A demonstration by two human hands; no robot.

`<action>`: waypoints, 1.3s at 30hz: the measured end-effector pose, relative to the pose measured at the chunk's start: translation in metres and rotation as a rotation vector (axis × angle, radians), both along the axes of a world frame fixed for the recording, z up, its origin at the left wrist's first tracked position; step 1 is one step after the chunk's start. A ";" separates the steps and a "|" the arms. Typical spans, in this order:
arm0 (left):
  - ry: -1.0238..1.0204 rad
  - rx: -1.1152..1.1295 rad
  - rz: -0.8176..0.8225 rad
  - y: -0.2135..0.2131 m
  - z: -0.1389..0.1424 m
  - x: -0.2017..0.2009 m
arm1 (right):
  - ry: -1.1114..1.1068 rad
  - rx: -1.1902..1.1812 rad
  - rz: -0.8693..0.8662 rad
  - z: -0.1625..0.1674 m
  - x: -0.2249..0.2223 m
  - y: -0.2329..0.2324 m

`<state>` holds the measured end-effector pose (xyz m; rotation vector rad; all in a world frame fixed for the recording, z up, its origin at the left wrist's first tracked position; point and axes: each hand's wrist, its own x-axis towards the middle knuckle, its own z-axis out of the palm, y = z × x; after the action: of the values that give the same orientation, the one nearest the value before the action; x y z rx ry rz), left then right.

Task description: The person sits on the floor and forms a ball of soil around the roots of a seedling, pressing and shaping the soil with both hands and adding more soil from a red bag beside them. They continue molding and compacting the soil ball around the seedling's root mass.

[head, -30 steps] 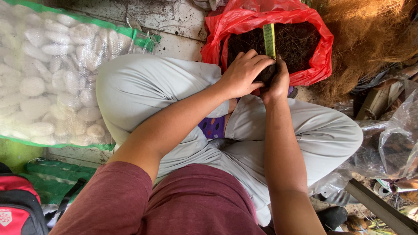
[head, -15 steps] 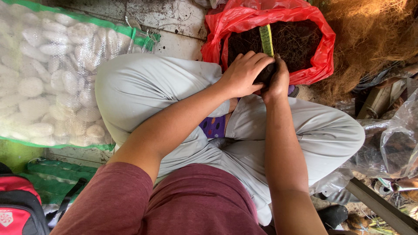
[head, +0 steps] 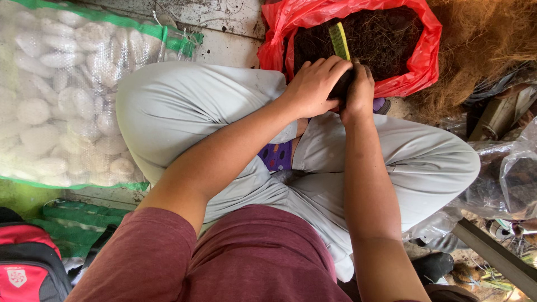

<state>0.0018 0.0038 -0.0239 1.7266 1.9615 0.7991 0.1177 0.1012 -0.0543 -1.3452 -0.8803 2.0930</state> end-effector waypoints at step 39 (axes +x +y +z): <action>0.005 -0.094 0.006 0.001 -0.001 0.001 | -0.056 0.024 0.054 -0.005 0.000 0.000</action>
<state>0.0026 0.0046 -0.0249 1.6710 1.9762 0.6935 0.1178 0.1010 -0.0596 -1.3874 -0.9725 2.0878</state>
